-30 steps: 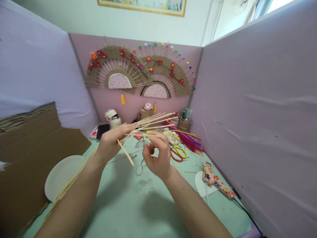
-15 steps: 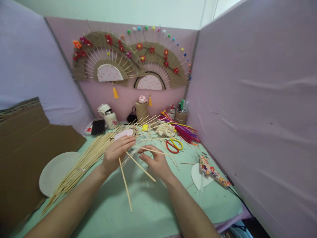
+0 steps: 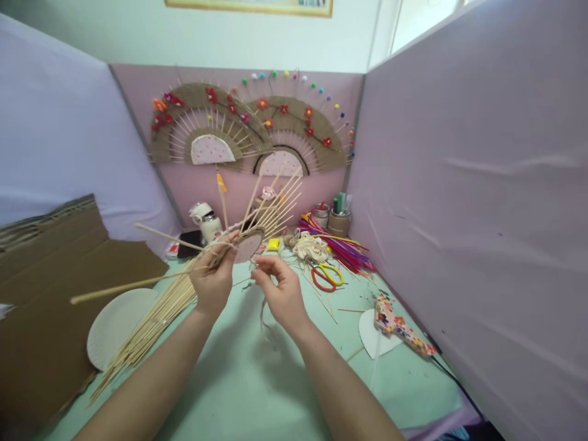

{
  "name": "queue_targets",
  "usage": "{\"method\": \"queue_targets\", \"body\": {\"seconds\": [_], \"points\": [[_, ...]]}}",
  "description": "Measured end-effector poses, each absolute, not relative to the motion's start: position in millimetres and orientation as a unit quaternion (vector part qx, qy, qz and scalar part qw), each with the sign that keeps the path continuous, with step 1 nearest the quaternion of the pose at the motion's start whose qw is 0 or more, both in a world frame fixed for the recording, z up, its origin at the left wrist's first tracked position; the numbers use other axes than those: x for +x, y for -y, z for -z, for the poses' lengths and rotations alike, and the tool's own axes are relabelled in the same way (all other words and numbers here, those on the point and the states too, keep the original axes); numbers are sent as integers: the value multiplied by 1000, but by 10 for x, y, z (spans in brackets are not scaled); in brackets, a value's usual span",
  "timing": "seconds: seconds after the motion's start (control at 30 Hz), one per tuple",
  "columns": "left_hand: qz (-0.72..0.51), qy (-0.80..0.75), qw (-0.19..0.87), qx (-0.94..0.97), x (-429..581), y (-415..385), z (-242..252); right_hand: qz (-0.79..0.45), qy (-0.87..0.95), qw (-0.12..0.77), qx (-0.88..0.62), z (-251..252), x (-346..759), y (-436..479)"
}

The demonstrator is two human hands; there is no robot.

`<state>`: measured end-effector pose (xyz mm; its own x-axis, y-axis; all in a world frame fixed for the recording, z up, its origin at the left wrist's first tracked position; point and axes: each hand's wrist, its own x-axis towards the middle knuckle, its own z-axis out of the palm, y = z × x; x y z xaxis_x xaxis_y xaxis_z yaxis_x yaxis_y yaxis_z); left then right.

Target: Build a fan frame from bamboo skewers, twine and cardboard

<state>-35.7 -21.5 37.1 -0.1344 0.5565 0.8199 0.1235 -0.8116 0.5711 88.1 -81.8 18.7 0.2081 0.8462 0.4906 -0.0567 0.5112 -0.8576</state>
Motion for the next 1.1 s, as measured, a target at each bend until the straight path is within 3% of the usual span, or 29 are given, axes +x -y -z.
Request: {"method": "queue_targets", "body": {"seconds": [0.13, 0.43, 1.1], "points": [[-745, -255, 234, 570, -300, 180, -607, -245, 574, 669, -403, -165, 836, 819], [-821, -182, 366, 400, -425, -104, -682, -292, 582, 588, -479, 107, 952, 922], [-890, -177, 214, 362, -922, -274, -917, -182, 401, 620, -649, 642, 1661, 1168]]}}
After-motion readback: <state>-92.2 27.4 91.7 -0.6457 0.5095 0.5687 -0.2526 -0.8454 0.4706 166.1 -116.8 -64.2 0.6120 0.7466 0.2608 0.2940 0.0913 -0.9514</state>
